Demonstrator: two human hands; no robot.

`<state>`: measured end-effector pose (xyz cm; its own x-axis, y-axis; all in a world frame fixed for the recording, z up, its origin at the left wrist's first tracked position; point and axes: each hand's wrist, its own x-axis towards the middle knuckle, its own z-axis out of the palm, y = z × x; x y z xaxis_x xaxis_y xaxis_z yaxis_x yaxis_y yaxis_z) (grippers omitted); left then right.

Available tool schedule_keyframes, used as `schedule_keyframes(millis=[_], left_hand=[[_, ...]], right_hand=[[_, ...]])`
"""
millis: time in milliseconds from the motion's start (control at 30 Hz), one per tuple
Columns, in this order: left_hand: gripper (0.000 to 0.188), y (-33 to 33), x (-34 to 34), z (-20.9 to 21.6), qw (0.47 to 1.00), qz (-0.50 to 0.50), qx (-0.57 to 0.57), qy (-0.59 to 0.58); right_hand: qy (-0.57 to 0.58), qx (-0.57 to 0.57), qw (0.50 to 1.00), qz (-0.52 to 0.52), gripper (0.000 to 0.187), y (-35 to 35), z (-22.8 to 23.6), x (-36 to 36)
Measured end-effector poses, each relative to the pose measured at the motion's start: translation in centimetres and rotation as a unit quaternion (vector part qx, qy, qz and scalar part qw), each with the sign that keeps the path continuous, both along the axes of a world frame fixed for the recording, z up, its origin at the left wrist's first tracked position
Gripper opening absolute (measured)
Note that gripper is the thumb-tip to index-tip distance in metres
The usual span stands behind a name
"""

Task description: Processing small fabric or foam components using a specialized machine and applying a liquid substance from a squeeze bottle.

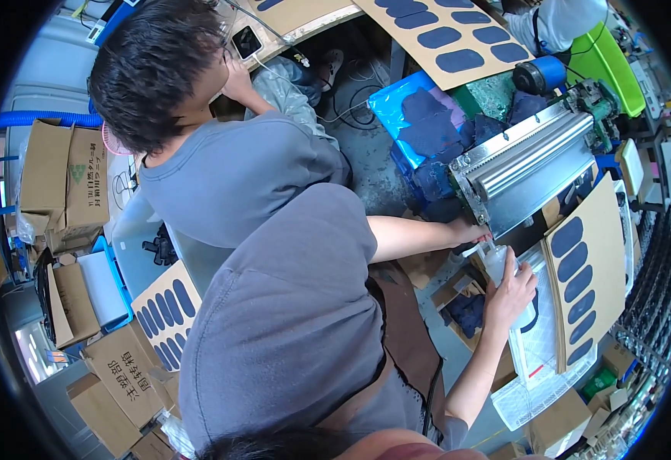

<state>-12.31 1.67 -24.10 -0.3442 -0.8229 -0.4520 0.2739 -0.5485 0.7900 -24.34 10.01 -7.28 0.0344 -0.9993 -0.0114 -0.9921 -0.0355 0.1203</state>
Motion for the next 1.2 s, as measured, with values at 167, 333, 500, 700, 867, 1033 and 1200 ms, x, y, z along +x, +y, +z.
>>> schedule_keyframes(millis=[167,333,500,700,867,1033,1200], left_hand=[[0.017,-0.2,-1.1,-3.5,0.999,0.01,0.021,0.038],[0.017,-0.2,-1.4,-4.5,0.996,-0.013,0.077,0.049],[0.014,-0.1,-1.1,-2.8,0.994,-0.015,0.098,0.04],[0.008,-0.4,0.6,0.4,0.996,-0.026,0.065,0.055],[0.013,-1.2,2.1,1.3,0.991,-0.068,0.067,0.095],[0.002,-1.0,1.7,3.4,0.994,-0.09,0.061,-0.005],[0.001,-0.9,1.9,2.9,0.998,-0.045,0.035,-0.019]], right_hand=[[-0.005,-0.004,1.0,-0.003,0.09,-0.2,0.2,0.1],[-0.002,0.0,1.0,-0.006,0.089,-0.3,0.5,0.1],[0.008,-0.005,1.0,-0.003,0.088,-0.3,0.3,-0.2],[-0.009,-0.036,0.999,0.024,0.085,-0.1,-0.2,-1.2],[0.024,-0.061,0.998,0.025,0.078,-0.8,0.1,-0.4],[0.037,-0.065,0.997,0.008,0.056,-0.6,0.3,-0.4],[-0.031,-0.026,0.999,-0.032,0.072,-0.3,-0.5,-0.8]])
